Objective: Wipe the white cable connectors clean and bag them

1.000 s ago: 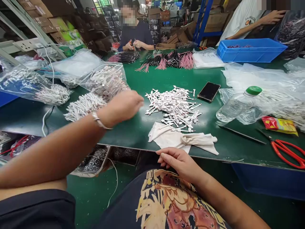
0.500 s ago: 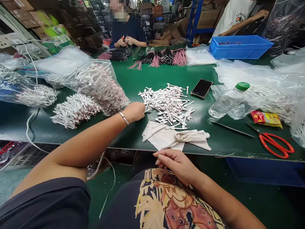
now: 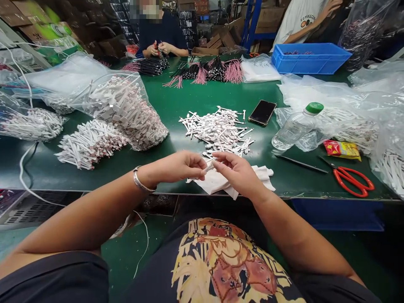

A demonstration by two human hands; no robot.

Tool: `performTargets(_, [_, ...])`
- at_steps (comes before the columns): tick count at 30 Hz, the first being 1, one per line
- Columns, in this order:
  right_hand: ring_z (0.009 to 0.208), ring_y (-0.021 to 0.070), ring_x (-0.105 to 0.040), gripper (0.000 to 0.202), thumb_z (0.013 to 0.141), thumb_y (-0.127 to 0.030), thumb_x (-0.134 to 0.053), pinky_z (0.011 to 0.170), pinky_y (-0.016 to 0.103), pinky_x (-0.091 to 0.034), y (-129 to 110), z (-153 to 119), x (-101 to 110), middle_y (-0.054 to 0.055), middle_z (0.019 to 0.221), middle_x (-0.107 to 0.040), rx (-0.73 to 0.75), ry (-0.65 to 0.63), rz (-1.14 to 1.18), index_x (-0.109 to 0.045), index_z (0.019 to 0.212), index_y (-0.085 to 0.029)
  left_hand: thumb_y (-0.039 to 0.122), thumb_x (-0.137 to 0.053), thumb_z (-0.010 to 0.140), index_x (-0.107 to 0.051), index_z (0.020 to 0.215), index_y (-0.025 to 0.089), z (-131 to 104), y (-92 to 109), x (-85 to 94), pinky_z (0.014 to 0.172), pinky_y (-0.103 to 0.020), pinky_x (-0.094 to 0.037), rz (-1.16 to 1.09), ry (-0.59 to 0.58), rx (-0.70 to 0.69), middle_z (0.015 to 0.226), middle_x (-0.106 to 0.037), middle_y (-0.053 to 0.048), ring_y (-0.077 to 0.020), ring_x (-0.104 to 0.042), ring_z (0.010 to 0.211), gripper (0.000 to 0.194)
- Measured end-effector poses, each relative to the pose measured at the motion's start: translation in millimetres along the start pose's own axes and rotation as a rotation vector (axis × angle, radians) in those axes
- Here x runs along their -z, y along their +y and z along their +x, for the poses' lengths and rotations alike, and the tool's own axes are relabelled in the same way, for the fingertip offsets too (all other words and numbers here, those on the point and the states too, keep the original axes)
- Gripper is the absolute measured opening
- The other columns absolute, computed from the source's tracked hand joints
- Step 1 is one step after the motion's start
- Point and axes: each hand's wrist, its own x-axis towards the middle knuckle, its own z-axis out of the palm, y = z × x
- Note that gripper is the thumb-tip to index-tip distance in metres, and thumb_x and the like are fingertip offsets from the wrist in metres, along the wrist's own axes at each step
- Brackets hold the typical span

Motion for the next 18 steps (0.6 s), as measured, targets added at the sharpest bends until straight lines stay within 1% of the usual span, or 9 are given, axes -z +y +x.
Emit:
performTargets(2, [0.082, 0.015, -0.059, 0.024, 0.083, -0.037, -0.06, 0.077, 0.028, -0.044, -1.6, 4.1, -1.4, 0.005, 0.087, -0.067, 0.033, -0.031, -0.013, -0.069, 0.09, -0.016, 0.032, -0.062, 0.076, -0.069, 0.087, 0.016, 0.1, -2.8, -2.1, 0.058, -0.021, -0.04, -0.027, -0.034, -0.008, 0.074, -0.066, -0.002, -0.0115, -0.055, 0.063, 0.021])
performTargets(4, [0.081, 0.0146, -0.059, 0.02, 0.084, -0.035, -0.06, 0.076, 0.027, -0.043, -2.1, 4.7, -2.4, 0.003, 0.083, -0.067, 0.086, -0.007, -0.064, -0.068, 0.082, -0.017, 0.035, -0.063, 0.076, -0.07, 0.085, 0.015, 0.2, -6.0, -2.2, 0.059, -0.022, -0.04, -0.067, -0.068, -0.022, 0.072, -0.065, -0.002, -0.011, -0.054, 0.061, 0.022])
performTargets(8, [0.079, 0.0147, -0.059, 0.018, 0.088, -0.032, -0.056, 0.075, 0.028, -0.043, -0.8, 3.0, -0.4, 0.002, 0.081, -0.067, 0.232, 0.097, -0.245, -0.066, 0.083, -0.019, 0.035, -0.066, 0.076, -0.071, 0.088, 0.013, 1.0, -13.6, -2.6, 0.061, -0.022, -0.04, -0.2, -0.057, 0.01, 0.074, -0.066, -0.005, -0.0113, -0.056, 0.063, 0.026])
performTargets(11, [0.076, 0.015, -0.058, 0.016, 0.089, -0.029, -0.054, 0.073, 0.028, -0.045, 0.7, 3.4, 4.3, 0.002, 0.08, -0.066, 0.316, 0.249, -0.366, -0.065, 0.083, -0.019, 0.031, -0.071, 0.073, -0.068, 0.09, 0.01, 3.2, -22.8, -6.6, 0.059, -0.022, -0.041, -0.312, -0.016, 0.07, 0.073, -0.067, -0.006, -0.0104, -0.056, 0.062, 0.027])
performTargets(13, [0.074, 0.0152, -0.058, 0.015, 0.09, -0.027, -0.053, 0.071, 0.029, -0.046, 2.5, 3.5, 6.6, 0.003, 0.079, -0.066, 0.369, 0.374, -0.416, -0.065, 0.085, -0.019, 0.029, -0.073, 0.072, -0.065, 0.085, 0.01, 5.3, -28.8, -12.5, 0.058, -0.021, -0.041, -0.426, 0.044, 0.111, 0.072, -0.067, -0.006, -0.0098, -0.058, 0.061, 0.024])
performTargets(15, [0.078, 0.0165, -0.059, 0.011, 0.089, -0.022, -0.053, 0.074, 0.031, -0.048, 6.2, 1.5, 5.7, 0.004, 0.082, -0.066, 0.484, 0.492, -0.478, -0.064, 0.089, -0.019, 0.029, -0.075, 0.071, -0.06, 0.081, 0.012, 7.4, -32.6, -20.9, 0.061, -0.021, -0.044, -0.595, 0.127, 0.155, 0.078, -0.068, -0.006, -0.0117, -0.063, 0.067, 0.024])
performTargets(16, [0.081, 0.0175, -0.06, 0.011, 0.088, -0.019, -0.054, 0.076, 0.032, -0.05, 8.9, -0.6, 3.6, 0.006, 0.085, -0.066, 0.564, 0.521, -0.516, -0.064, 0.093, -0.019, 0.029, -0.076, 0.07, -0.058, 0.08, 0.013, 8.4, -33.5, -25.7, 0.064, -0.022, -0.047, -0.69, 0.162, 0.172, 0.083, -0.069, -0.007, -0.0134, -0.065, 0.071, 0.026])
performTargets(17, [0.084, 0.0182, -0.061, 0.014, 0.087, -0.015, -0.054, 0.079, 0.033, -0.05, 12.2, -3.5, 0.5, 0.007, 0.088, -0.067, 0.646, 0.515, -0.554, -0.064, 0.097, -0.019, 0.029, -0.076, 0.069, -0.057, 0.08, 0.014, 9.3, -33.7, -30.6, 0.067, -0.023, -0.048, -0.78, 0.186, 0.181, 0.086, -0.069, -0.007, -0.0148, -0.066, 0.076, 0.027])
performTargets(18, [0.088, 0.0186, -0.061, 0.02, 0.086, -0.012, -0.055, 0.081, 0.034, -0.051, 15.8, -7.2, -3.5, 0.008, 0.092, -0.067, 0.719, 0.469, -0.585, -0.063, 0.102, -0.02, 0.029, -0.077, 0.069, -0.057, 0.08, 0.014, 10.2, -33.6, -35.6, 0.07, -0.024, -0.05, -0.857, 0.194, 0.179, 0.088, -0.069, -0.007, -0.0152, -0.067, 0.079, 0.027])
